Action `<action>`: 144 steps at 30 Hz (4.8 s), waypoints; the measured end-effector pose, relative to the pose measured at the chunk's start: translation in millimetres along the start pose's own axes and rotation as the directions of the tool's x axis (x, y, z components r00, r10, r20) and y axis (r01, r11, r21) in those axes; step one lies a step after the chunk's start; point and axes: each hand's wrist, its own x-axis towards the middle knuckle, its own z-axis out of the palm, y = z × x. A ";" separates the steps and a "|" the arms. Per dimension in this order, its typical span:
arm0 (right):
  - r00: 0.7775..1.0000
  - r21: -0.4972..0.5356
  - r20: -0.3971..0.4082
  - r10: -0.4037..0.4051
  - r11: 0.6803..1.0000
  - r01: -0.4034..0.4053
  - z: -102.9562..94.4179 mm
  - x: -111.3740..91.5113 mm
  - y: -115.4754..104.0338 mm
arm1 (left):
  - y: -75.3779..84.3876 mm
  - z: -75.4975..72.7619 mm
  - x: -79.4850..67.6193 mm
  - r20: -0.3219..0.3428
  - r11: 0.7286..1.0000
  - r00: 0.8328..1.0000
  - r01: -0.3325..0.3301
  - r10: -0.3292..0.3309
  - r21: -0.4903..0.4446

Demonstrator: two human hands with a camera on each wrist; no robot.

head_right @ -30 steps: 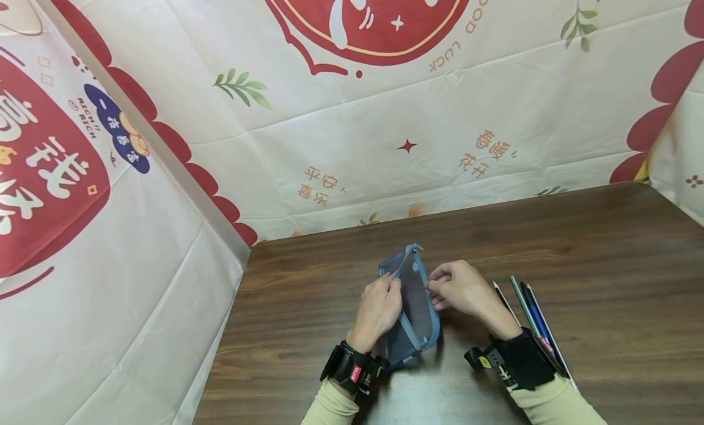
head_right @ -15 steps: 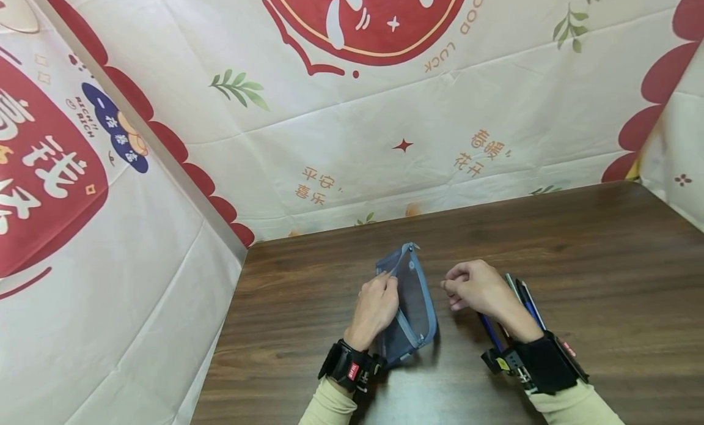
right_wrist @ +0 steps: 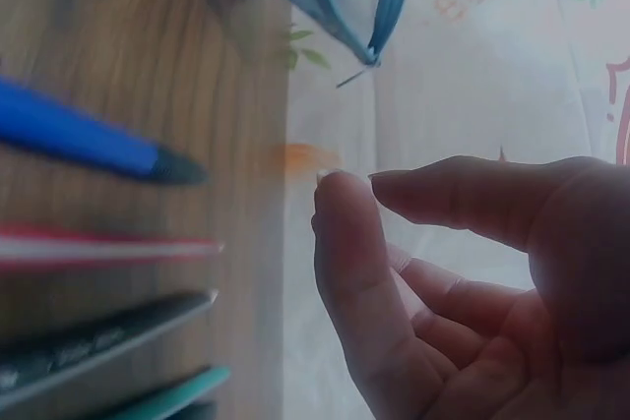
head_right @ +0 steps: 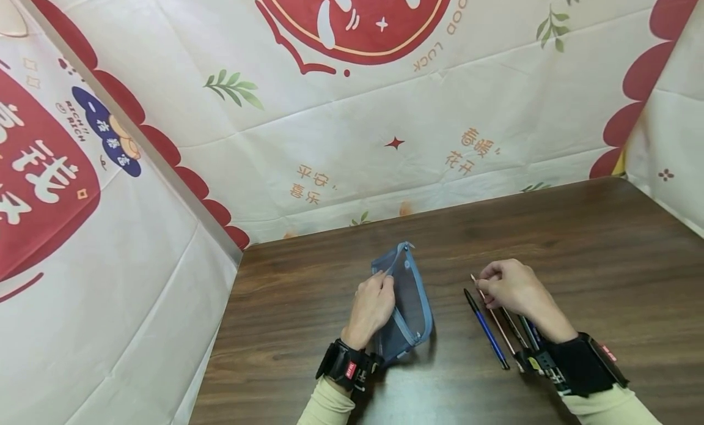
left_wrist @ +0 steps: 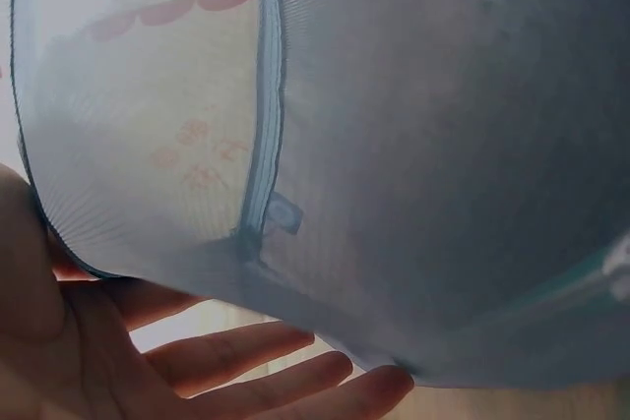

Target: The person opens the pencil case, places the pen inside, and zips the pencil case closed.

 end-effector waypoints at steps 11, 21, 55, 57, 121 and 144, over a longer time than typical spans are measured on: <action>0.999 -0.051 0.017 0.028 0.998 -0.027 -5.7 -6.5 11.7 | -1.0 -3.9 2.3 0.020 1.000 1.000 0.007 -0.007 -0.004; 0.998 -0.025 0.034 0.055 0.998 -0.054 8.1 -9.1 12.6 | -1.7 -5.1 2.4 0.041 1.000 0.999 0.018 -0.017 -0.010; 0.999 -0.228 -0.007 0.048 0.972 -0.048 38.3 -13.9 8.8 | -2.7 -4.8 3.3 0.027 1.000 0.999 0.022 -0.022 -0.007; 1.000 -0.265 -0.021 0.021 0.964 -0.026 39.7 -13.3 9.0 | -2.7 -4.6 3.3 0.023 1.000 1.000 0.020 -0.020 0.000; 0.999 -0.369 -0.049 -0.014 0.930 -0.005 36.2 3.4 -12.3 | -4.2 -6.9 7.4 0.030 1.000 1.000 0.001 -0.001 -0.010; 0.994 -0.269 -0.096 -0.054 0.963 0.026 39.4 15.7 -36.8 | -4.0 -5.4 6.6 0.038 1.000 0.999 0.015 -0.015 0.001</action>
